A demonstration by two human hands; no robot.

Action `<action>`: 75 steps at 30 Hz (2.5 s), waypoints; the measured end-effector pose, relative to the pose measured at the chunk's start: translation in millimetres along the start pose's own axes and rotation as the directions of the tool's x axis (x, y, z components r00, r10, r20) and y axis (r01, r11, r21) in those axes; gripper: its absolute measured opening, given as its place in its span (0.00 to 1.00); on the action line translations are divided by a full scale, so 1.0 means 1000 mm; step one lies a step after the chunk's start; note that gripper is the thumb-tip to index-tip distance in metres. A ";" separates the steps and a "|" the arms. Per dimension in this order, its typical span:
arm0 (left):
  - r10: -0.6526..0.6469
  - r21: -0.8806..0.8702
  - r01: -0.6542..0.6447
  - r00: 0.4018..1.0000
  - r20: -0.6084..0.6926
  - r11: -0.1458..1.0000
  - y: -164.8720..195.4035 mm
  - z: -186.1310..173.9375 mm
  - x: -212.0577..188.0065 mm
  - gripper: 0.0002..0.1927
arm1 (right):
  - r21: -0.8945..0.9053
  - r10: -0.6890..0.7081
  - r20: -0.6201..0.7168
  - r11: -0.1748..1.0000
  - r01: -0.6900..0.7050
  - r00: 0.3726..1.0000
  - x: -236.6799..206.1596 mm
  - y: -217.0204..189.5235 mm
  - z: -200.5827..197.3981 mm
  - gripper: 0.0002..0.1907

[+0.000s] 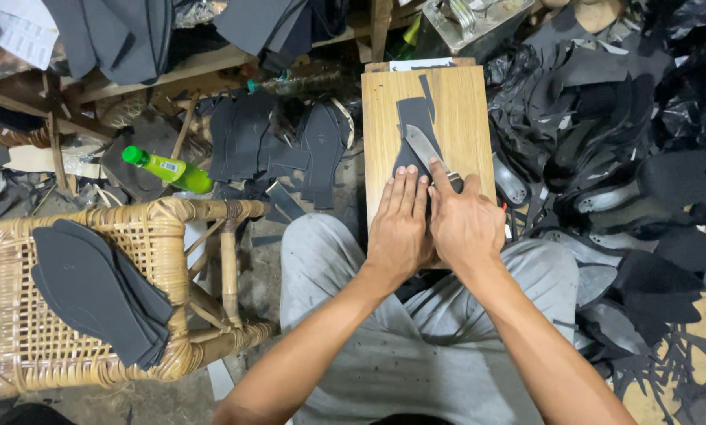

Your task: The person uses a knife to trim the edges of a black shoe insole on a small wooden board. They repeatedly cut along the perimeter, flip the insole, and continue trimming until the shape is refined. Finished insoles are placed on a nearby wicker stool.

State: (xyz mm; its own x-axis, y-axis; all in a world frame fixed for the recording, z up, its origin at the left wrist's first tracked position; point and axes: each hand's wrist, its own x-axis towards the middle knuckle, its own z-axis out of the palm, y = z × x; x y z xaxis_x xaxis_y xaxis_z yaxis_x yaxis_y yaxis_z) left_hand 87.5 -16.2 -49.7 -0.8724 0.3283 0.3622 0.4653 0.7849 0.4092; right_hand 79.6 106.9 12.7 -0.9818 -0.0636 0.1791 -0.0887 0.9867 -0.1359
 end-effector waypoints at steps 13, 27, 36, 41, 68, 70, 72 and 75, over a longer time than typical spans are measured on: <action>0.012 0.027 -0.015 0.996 0.093 1.000 -0.003 -0.005 0.003 0.38 | 0.050 -0.027 0.051 0.998 0.025 0.998 0.016 -0.004 -0.001 0.22; -0.005 0.031 0.006 1.000 -0.011 1.000 0.005 -0.006 0.002 0.40 | 0.051 -0.022 0.057 0.999 0.019 0.998 0.019 -0.002 -0.017 0.23; -0.006 -0.018 0.007 0.996 0.090 1.000 0.001 -0.011 0.006 0.43 | 0.008 -0.027 0.042 1.000 0.027 0.999 0.027 -0.001 -0.011 0.23; -0.015 0.008 0.014 0.995 0.102 1.000 0.001 -0.012 0.010 0.42 | 0.020 -0.037 0.062 0.999 0.035 0.997 0.033 -0.002 -0.012 0.24; -0.036 0.029 0.031 0.987 0.158 0.999 -0.003 -0.009 0.011 0.45 | 0.007 -0.064 0.071 0.998 0.063 0.995 0.050 -0.007 -0.002 0.25; -0.039 0.034 0.034 0.985 0.168 0.999 -0.003 -0.009 0.011 0.45 | 0.007 -0.062 0.073 0.998 0.061 0.995 0.050 -0.007 -0.001 0.25; -0.045 0.034 0.039 0.981 0.189 0.999 -0.004 -0.009 0.010 0.45 | 0.009 -0.063 0.079 0.998 0.063 0.995 0.050 -0.007 0.001 0.25; -0.037 0.022 0.034 0.986 0.164 0.999 -0.003 -0.008 0.009 0.44 | 0.021 -0.084 0.058 0.996 0.083 0.995 0.049 -0.005 0.001 0.25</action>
State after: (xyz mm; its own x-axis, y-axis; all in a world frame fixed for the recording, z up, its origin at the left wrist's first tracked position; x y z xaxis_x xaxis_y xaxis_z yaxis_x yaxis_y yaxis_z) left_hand 79.5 -20.1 -40.8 -0.9019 0.3807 0.2042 0.4318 0.8070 0.4028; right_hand 32.0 98.4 21.5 -0.9790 -0.1547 0.1327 -0.1731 0.9748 -0.1406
